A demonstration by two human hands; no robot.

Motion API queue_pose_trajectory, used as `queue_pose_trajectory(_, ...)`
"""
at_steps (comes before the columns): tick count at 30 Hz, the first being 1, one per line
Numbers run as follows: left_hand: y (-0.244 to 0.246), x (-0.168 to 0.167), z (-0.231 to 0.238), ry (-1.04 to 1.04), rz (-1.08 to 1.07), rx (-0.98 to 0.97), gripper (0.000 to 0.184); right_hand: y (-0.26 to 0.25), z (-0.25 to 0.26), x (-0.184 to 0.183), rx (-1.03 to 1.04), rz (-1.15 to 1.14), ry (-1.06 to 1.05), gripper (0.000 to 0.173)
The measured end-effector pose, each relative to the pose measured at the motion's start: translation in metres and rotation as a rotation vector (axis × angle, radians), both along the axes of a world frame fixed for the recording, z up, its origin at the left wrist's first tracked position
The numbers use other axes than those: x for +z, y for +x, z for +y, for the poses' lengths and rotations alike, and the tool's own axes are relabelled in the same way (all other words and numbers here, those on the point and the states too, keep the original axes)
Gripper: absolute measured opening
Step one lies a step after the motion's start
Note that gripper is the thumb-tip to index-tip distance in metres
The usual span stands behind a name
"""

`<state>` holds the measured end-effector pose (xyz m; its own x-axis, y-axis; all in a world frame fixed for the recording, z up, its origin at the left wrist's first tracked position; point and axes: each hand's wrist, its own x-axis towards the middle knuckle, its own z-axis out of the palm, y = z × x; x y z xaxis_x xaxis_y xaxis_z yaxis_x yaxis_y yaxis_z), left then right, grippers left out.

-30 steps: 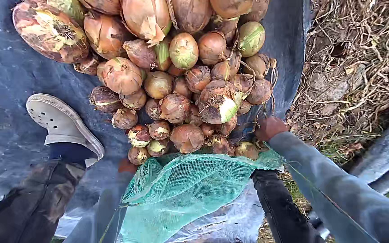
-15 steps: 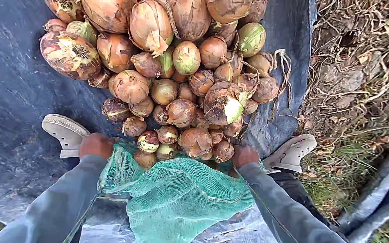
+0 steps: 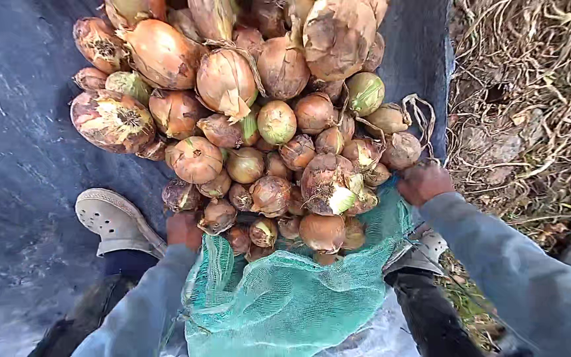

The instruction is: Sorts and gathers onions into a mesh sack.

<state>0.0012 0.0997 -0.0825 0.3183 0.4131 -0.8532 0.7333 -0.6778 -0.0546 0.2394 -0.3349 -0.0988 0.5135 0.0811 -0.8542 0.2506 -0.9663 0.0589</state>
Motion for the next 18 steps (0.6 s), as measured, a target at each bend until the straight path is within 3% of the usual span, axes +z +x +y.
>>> queue_pose_trajectory(3, 0.002, 0.015, 0.023, 0.053, 0.009, 0.061, 0.03, -0.031, 0.025, 0.007, 0.031, -0.04, 0.116, 0.017)
queue_pose_trajectory(7, 0.03, 0.019, 0.088, 0.107, 0.018, -0.083, 0.027, -0.057, 0.074, 0.002, -0.045, 0.124, -0.057, 0.026)
queue_pose_trajectory(10, 0.051, 0.006, 0.093, 0.097, 0.023, -0.212, 0.026, -0.043, 0.057, 0.002, -0.046, 0.079, -0.076, 0.026)
queue_pose_trajectory(13, 0.048, 0.003, 0.085, 0.022, 0.007, -0.249, 0.025, -0.051, 0.028, 0.008, -0.178, -0.05, -0.029, 0.021)
queue_pose_trajectory(16, 0.038, 0.003, 0.089, -0.032, -0.056, -0.105, 0.016, -0.057, 0.021, 0.034, -0.351, -0.148, 0.152, 0.019)
queue_pose_trajectory(18, 0.039, 0.004, 0.092, -0.039, -0.231, 0.222, 0.015, -0.028, 0.034, 0.05, -0.432, -0.238, 0.431, 0.036)
